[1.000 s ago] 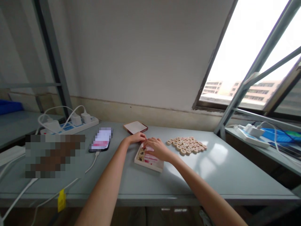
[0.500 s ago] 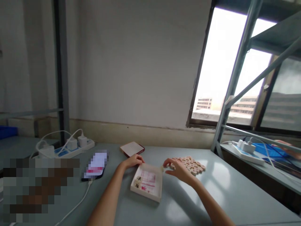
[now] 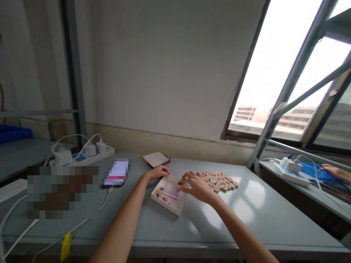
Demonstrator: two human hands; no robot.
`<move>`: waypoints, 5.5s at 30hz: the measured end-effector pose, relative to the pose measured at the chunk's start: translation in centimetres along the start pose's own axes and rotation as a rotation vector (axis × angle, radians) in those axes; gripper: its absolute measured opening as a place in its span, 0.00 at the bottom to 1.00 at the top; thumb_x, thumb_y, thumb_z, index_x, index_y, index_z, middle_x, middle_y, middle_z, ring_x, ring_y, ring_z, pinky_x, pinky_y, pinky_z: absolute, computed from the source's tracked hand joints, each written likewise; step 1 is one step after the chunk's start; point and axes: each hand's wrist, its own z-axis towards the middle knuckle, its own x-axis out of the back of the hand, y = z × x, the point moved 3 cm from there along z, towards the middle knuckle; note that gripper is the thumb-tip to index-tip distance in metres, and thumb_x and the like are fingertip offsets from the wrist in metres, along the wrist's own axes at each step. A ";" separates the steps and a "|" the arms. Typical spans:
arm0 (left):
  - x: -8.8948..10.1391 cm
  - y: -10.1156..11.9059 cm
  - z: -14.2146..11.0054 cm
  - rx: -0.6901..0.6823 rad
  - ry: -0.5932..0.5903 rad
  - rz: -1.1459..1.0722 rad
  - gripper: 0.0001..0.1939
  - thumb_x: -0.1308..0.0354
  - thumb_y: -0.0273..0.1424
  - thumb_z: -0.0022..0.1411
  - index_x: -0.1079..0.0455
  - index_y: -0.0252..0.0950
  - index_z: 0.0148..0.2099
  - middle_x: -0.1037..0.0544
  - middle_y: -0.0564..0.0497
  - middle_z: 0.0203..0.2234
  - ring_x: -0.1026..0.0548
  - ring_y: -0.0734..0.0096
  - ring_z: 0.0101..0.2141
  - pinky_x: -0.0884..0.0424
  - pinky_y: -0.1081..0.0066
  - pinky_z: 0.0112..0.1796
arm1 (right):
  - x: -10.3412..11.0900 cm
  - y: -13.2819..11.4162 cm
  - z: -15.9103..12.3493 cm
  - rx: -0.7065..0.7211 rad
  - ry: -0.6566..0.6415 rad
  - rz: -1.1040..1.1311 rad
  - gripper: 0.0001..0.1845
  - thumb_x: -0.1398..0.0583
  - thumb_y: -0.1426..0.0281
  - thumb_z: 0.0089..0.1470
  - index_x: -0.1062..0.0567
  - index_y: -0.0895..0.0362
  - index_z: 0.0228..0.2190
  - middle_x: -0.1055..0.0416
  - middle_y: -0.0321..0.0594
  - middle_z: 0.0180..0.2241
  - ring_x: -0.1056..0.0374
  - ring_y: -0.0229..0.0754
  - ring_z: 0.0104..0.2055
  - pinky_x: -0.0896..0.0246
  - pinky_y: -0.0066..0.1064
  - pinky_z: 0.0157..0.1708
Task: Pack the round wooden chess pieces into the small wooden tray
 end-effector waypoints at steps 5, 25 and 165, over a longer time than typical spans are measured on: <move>0.0 -0.4 0.2 0.023 -0.041 -0.019 0.07 0.49 0.25 0.37 0.33 0.31 0.24 0.32 0.54 0.20 0.36 0.74 0.26 0.41 0.75 0.28 | -0.1 -0.9 1.5 -0.019 -0.072 -0.110 0.09 0.37 0.63 0.45 0.25 0.52 0.31 0.33 0.40 0.38 0.42 0.45 0.42 0.53 0.36 0.40; 0.4 -0.5 -0.1 -0.001 -0.047 -0.051 0.10 0.48 0.27 0.37 0.31 0.30 0.26 0.33 0.55 0.18 0.38 0.77 0.22 0.43 0.76 0.24 | 0.4 6.9 -3.4 -0.114 0.090 -0.227 0.08 0.41 0.68 0.49 0.28 0.51 0.35 0.32 0.38 0.36 0.38 0.44 0.39 0.51 0.33 0.36; 0.0 0.0 -0.5 0.021 -0.042 -0.116 0.13 0.39 0.34 0.39 0.32 0.30 0.27 0.32 0.56 0.18 0.36 0.80 0.20 0.40 0.76 0.23 | -3.1 -2.0 2.0 -0.239 -0.154 0.109 0.14 0.42 0.73 0.48 0.30 0.59 0.40 0.31 0.46 0.38 0.37 0.44 0.41 0.44 0.31 0.37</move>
